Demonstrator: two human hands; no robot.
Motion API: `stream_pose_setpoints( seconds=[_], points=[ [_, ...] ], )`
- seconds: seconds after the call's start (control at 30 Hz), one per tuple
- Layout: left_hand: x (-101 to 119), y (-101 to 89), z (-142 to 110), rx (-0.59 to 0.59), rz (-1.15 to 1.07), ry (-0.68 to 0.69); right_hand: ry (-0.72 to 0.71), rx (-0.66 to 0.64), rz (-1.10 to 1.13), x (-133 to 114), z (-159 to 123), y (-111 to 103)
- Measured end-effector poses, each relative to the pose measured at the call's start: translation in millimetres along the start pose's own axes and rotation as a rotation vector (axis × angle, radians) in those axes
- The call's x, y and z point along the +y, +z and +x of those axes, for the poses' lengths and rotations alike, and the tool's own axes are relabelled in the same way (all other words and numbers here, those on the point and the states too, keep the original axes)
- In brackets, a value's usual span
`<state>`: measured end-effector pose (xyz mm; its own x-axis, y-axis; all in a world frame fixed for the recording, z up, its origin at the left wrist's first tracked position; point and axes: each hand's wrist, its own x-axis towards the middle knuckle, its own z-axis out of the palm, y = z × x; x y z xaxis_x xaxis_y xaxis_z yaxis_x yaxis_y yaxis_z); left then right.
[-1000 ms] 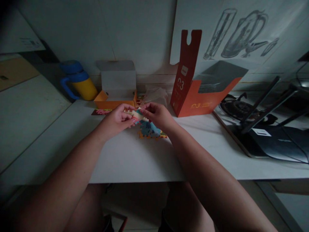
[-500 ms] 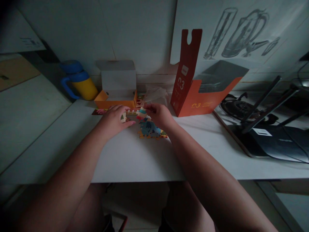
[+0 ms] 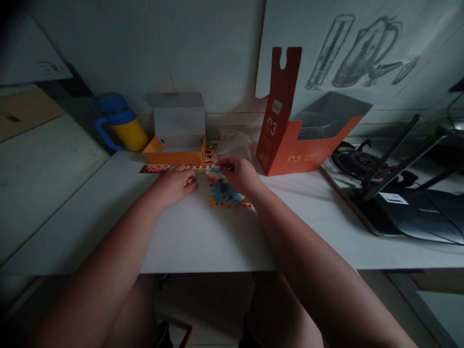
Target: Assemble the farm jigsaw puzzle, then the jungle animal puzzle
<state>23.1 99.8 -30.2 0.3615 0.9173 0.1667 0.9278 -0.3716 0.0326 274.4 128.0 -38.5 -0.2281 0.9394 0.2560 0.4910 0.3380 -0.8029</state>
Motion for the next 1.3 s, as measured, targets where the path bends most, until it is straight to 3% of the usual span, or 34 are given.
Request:
stream_pose_setpoints(
  seconds=[0.23,0.37,0.47,0.57,0.67,0.77,1.0,1.3],
  points=[
    [-32.9,1.6,-5.3,-0.052,0.02,-0.185,-0.025,-0.04,-0.047,-2.2,-2.3,3.4],
    [-32.2,-3.7,-6.1,-0.061,0.066,-0.245,-0.05,-0.107,-0.088,-11.2,-4.5,11.1],
    [-19.4,-9.1,-5.4,0.057,0.027,-0.189,-0.059,-0.154,-0.154,-17.0,-4.2,20.4],
    [-7.3,-9.5,-3.7,0.162,-0.143,-0.042,-0.088,-0.152,-0.221,-16.4,-1.2,28.9],
    [-1.5,-2.5,-2.1,0.136,-0.267,0.13,-0.135,-0.119,-0.279,-11.4,2.3,31.2],
    [0.6,5.5,-1.2,0.062,-0.239,0.226,-0.173,-0.083,-0.348,-8.7,3.6,25.9],
    [2.3,5.6,-0.5,0.03,-0.194,0.256,-0.189,-0.108,-0.496,-17.1,-1.7,7.6],
    [3.6,4.5,0.2,0.008,-0.18,0.271,-0.176,-0.12,-0.523,-13.8,-5.9,3.2]
  ],
)
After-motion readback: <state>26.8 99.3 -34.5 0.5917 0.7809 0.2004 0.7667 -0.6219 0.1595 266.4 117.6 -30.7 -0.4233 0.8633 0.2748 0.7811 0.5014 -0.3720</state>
